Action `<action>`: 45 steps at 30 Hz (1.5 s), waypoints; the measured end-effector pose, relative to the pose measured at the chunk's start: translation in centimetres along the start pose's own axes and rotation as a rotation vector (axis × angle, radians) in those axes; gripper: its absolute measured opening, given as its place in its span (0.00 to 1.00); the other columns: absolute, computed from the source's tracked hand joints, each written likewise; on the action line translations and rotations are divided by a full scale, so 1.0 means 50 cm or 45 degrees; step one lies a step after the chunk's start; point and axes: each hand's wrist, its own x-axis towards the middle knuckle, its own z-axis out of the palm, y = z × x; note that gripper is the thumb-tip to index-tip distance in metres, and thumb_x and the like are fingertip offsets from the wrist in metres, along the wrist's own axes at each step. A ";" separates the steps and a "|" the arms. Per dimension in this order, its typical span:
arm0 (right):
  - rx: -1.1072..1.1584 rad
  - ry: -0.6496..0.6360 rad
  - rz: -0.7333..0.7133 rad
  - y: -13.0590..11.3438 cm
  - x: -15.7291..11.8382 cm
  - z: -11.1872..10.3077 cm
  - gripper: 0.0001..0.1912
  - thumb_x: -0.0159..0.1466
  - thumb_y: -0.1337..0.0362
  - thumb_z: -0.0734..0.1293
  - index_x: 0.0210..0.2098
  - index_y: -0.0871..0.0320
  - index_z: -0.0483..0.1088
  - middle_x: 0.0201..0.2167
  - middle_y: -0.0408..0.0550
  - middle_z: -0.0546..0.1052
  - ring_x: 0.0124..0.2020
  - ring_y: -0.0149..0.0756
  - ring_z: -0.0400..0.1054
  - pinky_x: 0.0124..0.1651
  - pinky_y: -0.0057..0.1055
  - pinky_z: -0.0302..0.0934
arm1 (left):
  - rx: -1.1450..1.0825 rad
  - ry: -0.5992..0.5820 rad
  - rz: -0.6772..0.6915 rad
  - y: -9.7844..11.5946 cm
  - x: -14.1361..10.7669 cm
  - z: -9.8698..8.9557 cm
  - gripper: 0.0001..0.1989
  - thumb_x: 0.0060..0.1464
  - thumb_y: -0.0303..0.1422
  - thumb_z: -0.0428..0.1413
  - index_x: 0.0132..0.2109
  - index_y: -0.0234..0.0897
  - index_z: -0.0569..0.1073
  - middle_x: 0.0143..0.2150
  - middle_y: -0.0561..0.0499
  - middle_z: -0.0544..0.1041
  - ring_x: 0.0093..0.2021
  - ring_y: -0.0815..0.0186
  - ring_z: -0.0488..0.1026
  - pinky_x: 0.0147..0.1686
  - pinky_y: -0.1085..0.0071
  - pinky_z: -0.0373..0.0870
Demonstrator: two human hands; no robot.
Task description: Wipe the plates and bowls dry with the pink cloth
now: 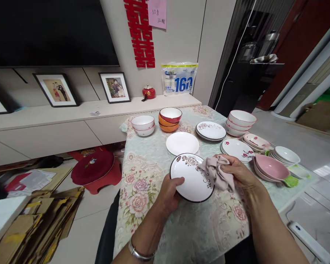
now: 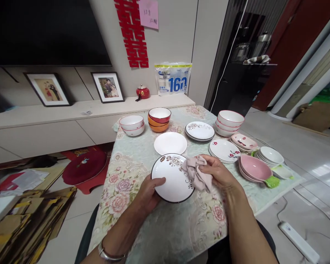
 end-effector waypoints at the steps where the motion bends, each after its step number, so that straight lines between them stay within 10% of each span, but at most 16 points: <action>1: -0.063 -0.014 -0.005 0.002 0.007 0.008 0.23 0.45 0.59 0.79 0.40 0.56 0.75 0.33 0.45 0.78 0.29 0.35 0.71 0.33 0.30 0.64 | 0.017 -0.005 -0.009 -0.001 0.000 0.001 0.28 0.35 0.22 0.60 0.49 0.29 0.75 0.42 0.39 0.83 0.43 0.49 0.78 0.45 0.57 0.73; 16: -1.695 0.440 -0.543 0.044 0.044 0.115 0.09 0.61 0.66 0.64 0.41 0.58 0.73 0.40 0.50 0.75 0.41 0.42 0.69 0.43 0.34 0.58 | 0.099 -0.191 0.042 -0.009 0.001 -0.005 0.38 0.34 0.20 0.56 0.58 0.36 0.70 0.49 0.43 0.81 0.47 0.52 0.76 0.45 0.60 0.71; 26: -1.366 -0.094 -0.748 0.058 0.036 0.180 0.04 0.63 0.66 0.67 0.35 0.54 0.75 0.36 0.46 0.73 0.39 0.35 0.69 0.43 0.30 0.60 | 0.165 -0.268 0.094 -0.012 0.002 -0.004 0.35 0.35 0.19 0.57 0.56 0.35 0.73 0.45 0.44 0.81 0.41 0.55 0.77 0.37 0.68 0.68; 33: -1.698 0.482 -0.435 0.049 0.051 0.159 0.07 0.64 0.66 0.63 0.39 0.58 0.73 0.38 0.50 0.73 0.38 0.39 0.68 0.39 0.32 0.55 | 0.144 -0.264 0.040 -0.013 0.005 -0.008 0.41 0.36 0.19 0.55 0.62 0.38 0.67 0.47 0.45 0.81 0.43 0.54 0.77 0.40 0.64 0.71; 39: -1.505 0.156 -0.529 0.059 0.048 0.188 0.04 0.61 0.64 0.67 0.34 0.54 0.75 0.33 0.44 0.71 0.36 0.35 0.67 0.39 0.29 0.55 | 0.187 -0.274 0.027 -0.014 0.006 -0.010 0.42 0.35 0.18 0.55 0.62 0.37 0.67 0.44 0.45 0.82 0.41 0.55 0.77 0.37 0.66 0.70; 45: -1.713 0.436 -0.394 0.043 0.054 0.166 0.08 0.64 0.63 0.64 0.36 0.57 0.75 0.33 0.47 0.70 0.34 0.37 0.66 0.36 0.30 0.53 | 0.164 -0.283 0.023 -0.011 0.004 -0.009 0.41 0.36 0.20 0.56 0.62 0.38 0.67 0.47 0.44 0.81 0.44 0.53 0.76 0.41 0.63 0.71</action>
